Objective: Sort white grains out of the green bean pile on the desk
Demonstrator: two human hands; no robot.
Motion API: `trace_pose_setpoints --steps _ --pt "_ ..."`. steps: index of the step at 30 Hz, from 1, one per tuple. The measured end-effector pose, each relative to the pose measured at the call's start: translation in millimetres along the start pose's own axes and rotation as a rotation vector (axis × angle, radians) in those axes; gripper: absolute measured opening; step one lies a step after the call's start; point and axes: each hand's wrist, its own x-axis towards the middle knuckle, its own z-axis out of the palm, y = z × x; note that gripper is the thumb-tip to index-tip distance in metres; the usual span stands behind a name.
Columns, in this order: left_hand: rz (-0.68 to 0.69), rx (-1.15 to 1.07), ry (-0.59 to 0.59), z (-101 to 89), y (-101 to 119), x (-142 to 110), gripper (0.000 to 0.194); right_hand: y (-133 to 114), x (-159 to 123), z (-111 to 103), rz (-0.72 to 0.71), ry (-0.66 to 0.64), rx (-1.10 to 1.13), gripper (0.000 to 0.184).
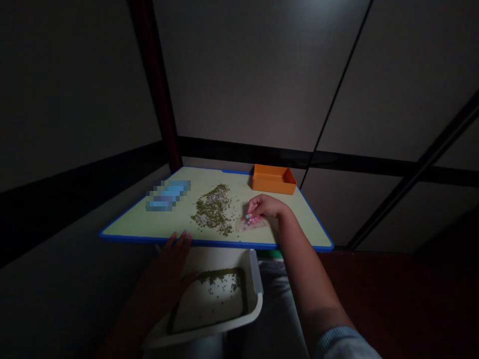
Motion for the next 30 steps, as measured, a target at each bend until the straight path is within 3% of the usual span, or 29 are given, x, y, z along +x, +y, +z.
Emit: trace_pose_setpoints --steps 4,12,19,24,30 --pt "0.0 0.036 0.03 1.4 6.6 2.7 0.082 -4.8 -0.4 3.6 -0.008 0.052 -0.132 0.043" --pt "-0.007 0.052 -0.004 -4.1 9.7 3.3 0.08 -10.8 -3.7 8.5 0.022 0.021 -0.263 0.033" --pt "-0.002 0.044 -0.026 -2.0 6.4 2.8 0.078 -8.6 -4.4 7.1 0.206 -0.111 -0.22 0.029" --pt "0.018 0.055 0.015 -3.1 6.9 4.0 0.078 -7.1 -4.0 6.4 0.221 -0.165 -0.176 0.032" --pt "-0.009 0.016 -0.019 -2.0 6.7 3.3 0.08 -6.6 -4.7 3.0 0.169 -0.188 -0.135 0.037"
